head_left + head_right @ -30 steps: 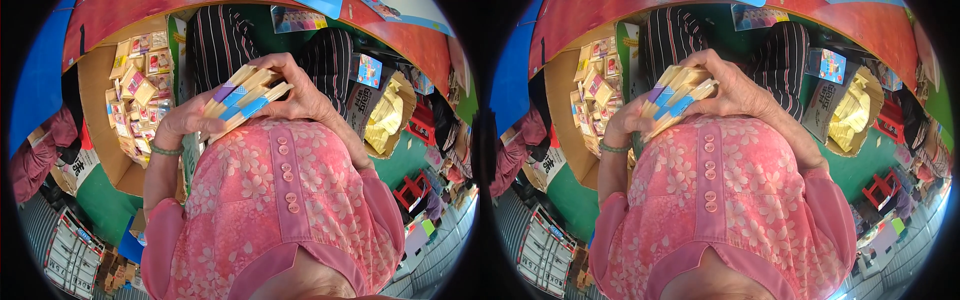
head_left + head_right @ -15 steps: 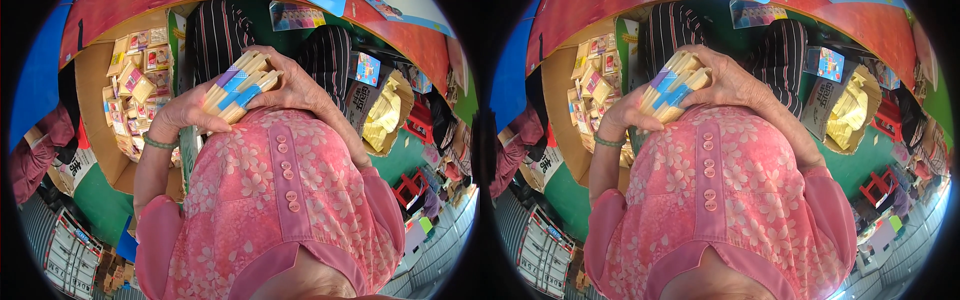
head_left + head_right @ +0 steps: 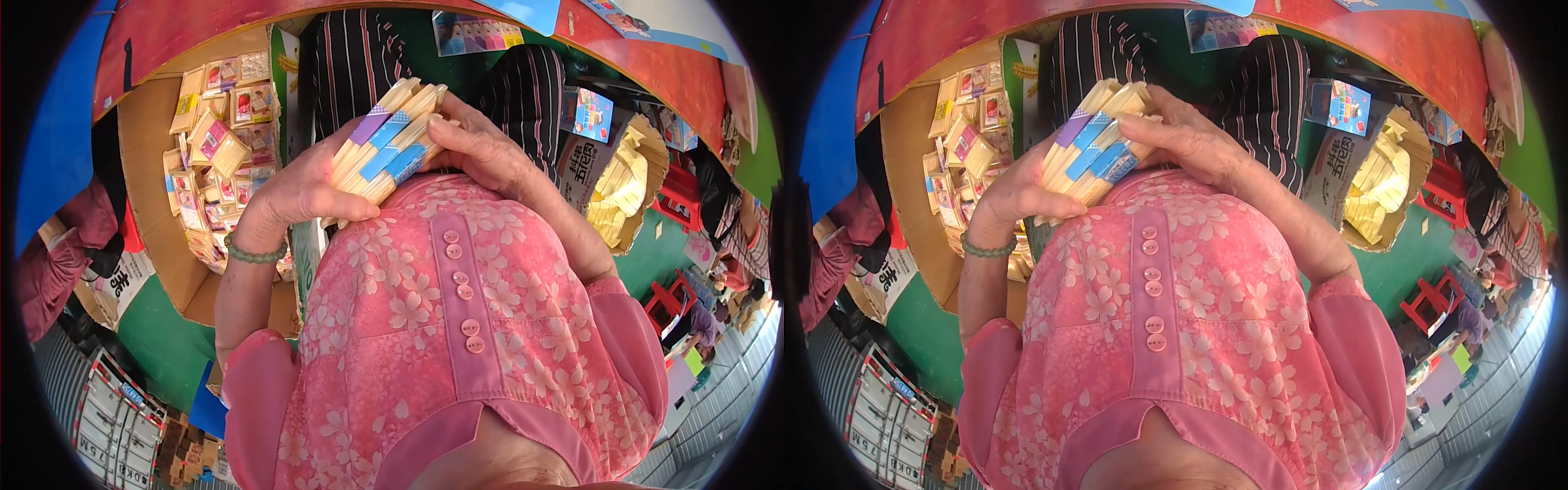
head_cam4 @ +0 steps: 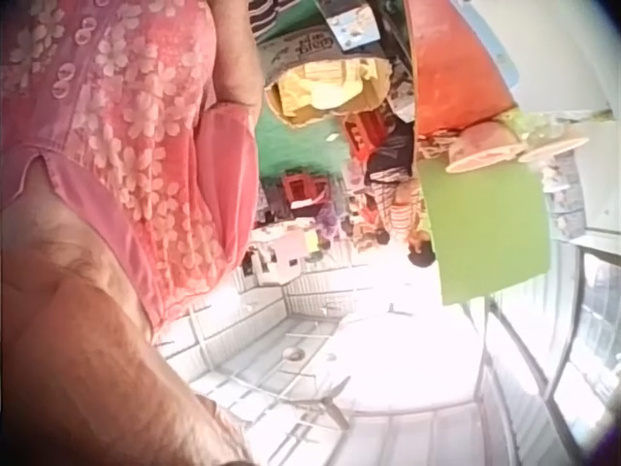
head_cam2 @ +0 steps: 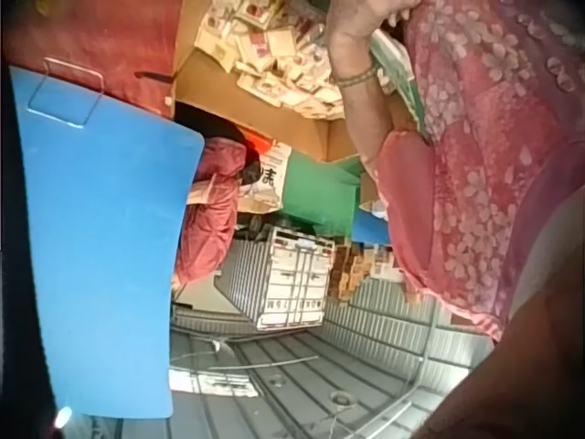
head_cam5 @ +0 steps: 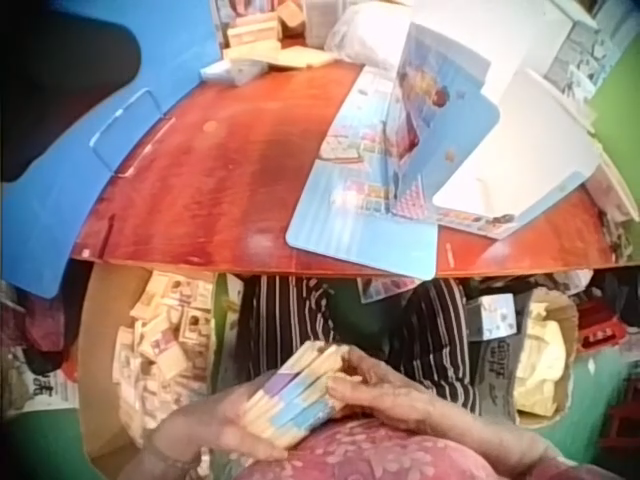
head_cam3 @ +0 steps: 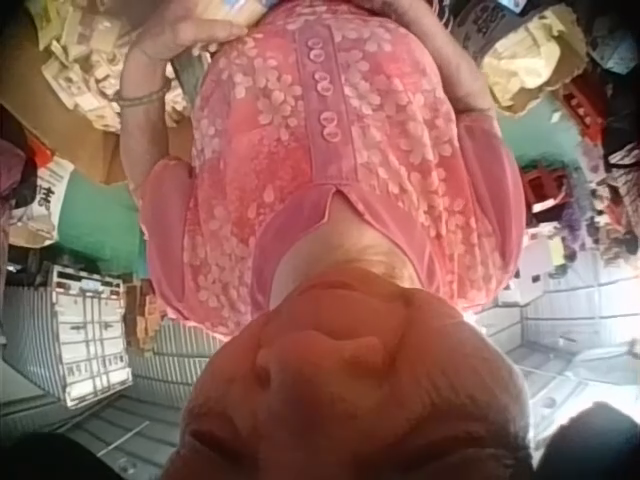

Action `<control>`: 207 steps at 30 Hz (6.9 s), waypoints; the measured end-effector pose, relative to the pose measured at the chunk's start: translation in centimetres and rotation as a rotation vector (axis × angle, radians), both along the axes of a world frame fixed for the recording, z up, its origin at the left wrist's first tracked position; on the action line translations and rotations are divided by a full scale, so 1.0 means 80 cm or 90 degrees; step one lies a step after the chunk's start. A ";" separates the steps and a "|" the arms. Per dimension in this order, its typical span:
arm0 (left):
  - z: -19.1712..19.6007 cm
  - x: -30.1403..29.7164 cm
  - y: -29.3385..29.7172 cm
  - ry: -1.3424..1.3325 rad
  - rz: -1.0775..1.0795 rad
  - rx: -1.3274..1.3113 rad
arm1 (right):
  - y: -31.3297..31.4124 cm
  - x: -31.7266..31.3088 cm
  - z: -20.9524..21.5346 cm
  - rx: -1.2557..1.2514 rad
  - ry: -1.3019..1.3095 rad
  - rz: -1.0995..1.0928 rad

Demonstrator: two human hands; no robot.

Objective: Folding cardboard boxes and filling them with small packaged items at a production workbench.

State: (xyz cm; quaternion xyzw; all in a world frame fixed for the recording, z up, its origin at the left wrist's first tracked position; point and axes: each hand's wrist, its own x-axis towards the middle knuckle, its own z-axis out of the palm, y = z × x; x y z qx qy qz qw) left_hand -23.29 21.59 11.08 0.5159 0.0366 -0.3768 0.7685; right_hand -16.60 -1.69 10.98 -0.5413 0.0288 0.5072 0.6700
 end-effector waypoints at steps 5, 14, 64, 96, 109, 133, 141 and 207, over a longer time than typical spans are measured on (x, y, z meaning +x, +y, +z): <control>0.007 0.016 -0.009 -0.097 -0.050 0.136 | 0.010 0.014 -0.011 -0.037 -0.016 -0.026; -0.015 0.016 -0.047 -0.191 -0.063 0.387 | 0.004 0.038 -0.088 0.104 -0.147 -0.094; -0.072 0.010 -0.054 -0.313 0.686 0.112 | 0.027 0.023 -0.026 -0.040 -0.183 0.074; -0.196 -0.076 0.194 0.128 0.576 1.098 | 0.035 0.015 -0.035 -0.044 -0.152 0.026; -0.258 -0.067 0.261 0.212 0.508 0.924 | 0.037 0.015 -0.031 -0.063 -0.146 -0.003; 0.016 -0.077 0.069 -0.050 0.772 -0.181 | 0.107 0.023 -0.018 -0.049 -0.370 0.060; -0.003 -0.055 0.025 -0.026 0.656 -0.406 | 0.105 0.021 -0.021 -0.045 -0.401 0.026; -0.083 0.009 -0.087 -0.024 0.573 -0.083 | 0.034 0.039 -0.049 -0.183 -0.353 0.062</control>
